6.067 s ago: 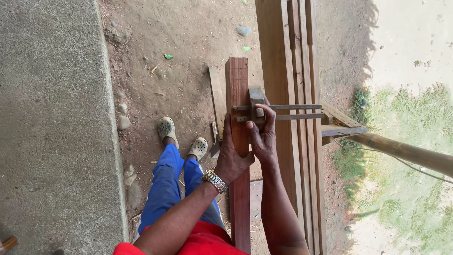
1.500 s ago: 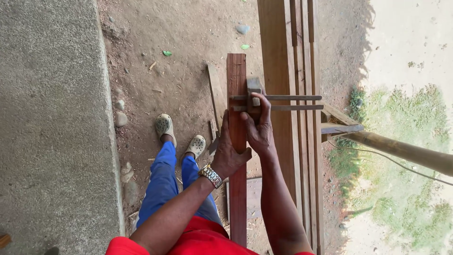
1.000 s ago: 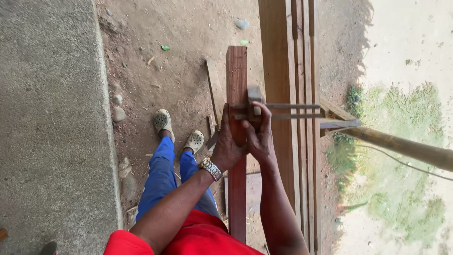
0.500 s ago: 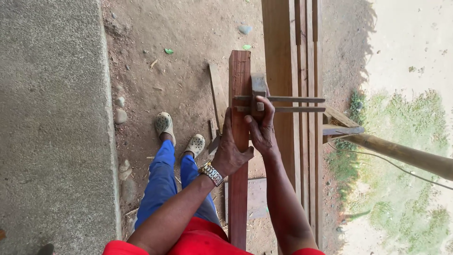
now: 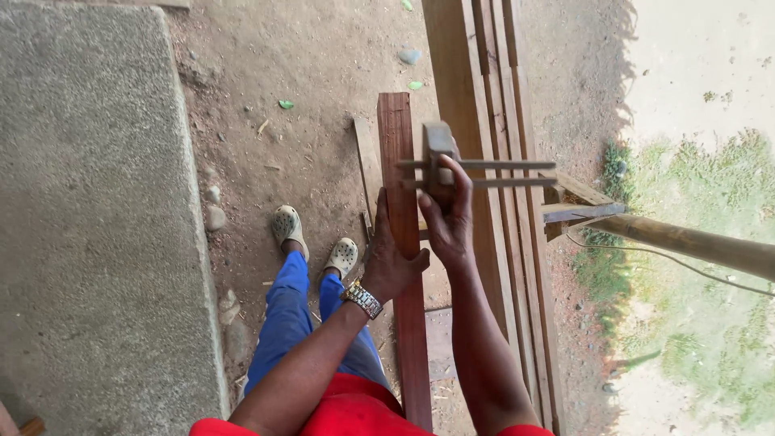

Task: Using a marking gauge to mark lines on wooden boards for joinery.

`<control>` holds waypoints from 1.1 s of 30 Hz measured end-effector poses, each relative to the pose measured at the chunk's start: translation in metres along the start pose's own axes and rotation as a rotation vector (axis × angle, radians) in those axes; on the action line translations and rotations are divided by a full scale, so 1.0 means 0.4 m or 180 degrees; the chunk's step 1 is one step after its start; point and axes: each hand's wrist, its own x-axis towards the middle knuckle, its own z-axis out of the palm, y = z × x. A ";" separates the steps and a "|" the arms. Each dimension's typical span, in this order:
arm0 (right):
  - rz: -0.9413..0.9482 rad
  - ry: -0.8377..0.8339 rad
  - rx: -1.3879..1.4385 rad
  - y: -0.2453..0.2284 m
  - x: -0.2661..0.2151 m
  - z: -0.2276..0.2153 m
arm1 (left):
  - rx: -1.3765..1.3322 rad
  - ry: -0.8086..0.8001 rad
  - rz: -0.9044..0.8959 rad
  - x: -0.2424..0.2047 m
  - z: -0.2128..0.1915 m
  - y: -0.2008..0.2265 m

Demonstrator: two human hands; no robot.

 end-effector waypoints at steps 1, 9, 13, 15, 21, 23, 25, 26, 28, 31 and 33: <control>-0.0024 0.0029 0.0014 -0.036 -0.029 -0.016 | 0.0025 -0.0016 0.0026 0.007 0.004 0.002; 0.0600 0.0988 0.0073 -0.212 -0.429 -0.154 | 0.0245 0.0165 0.0354 0.010 0.055 -0.046; 0.0825 0.1570 0.0305 -0.240 -0.593 -0.188 | 0.0319 0.0042 0.0462 0.012 0.031 -0.027; 0.0540 0.2192 0.0636 -0.265 -0.652 -0.184 | 0.0213 0.0011 0.0503 0.013 0.024 -0.040; 0.0168 0.3562 0.0796 -0.344 -0.817 -0.182 | 0.0032 -0.0509 0.0265 0.045 -0.060 -0.039; 0.0100 0.3965 0.0792 -0.369 -0.885 -0.164 | -0.0359 -0.0799 -0.0002 0.102 -0.146 -0.023; 0.0064 0.4458 0.0690 -0.406 -0.979 -0.129 | -0.0741 -0.1179 -0.0388 0.169 -0.240 -0.017; -0.0090 0.4732 0.0556 -0.416 -1.033 -0.107 | -0.0524 -0.1124 -0.0143 0.229 -0.279 -0.021; -0.0227 0.5245 0.0260 -0.441 -1.141 -0.036 | -0.0331 -0.1348 0.0056 0.364 -0.355 -0.038; -0.0916 0.6149 0.0514 -0.475 -1.260 0.102 | -0.0320 -0.1184 -0.0538 0.583 -0.441 -0.052; -0.0945 0.6679 0.0476 -0.503 -1.316 0.197 | -0.0173 -0.1497 -0.0420 0.699 -0.450 -0.059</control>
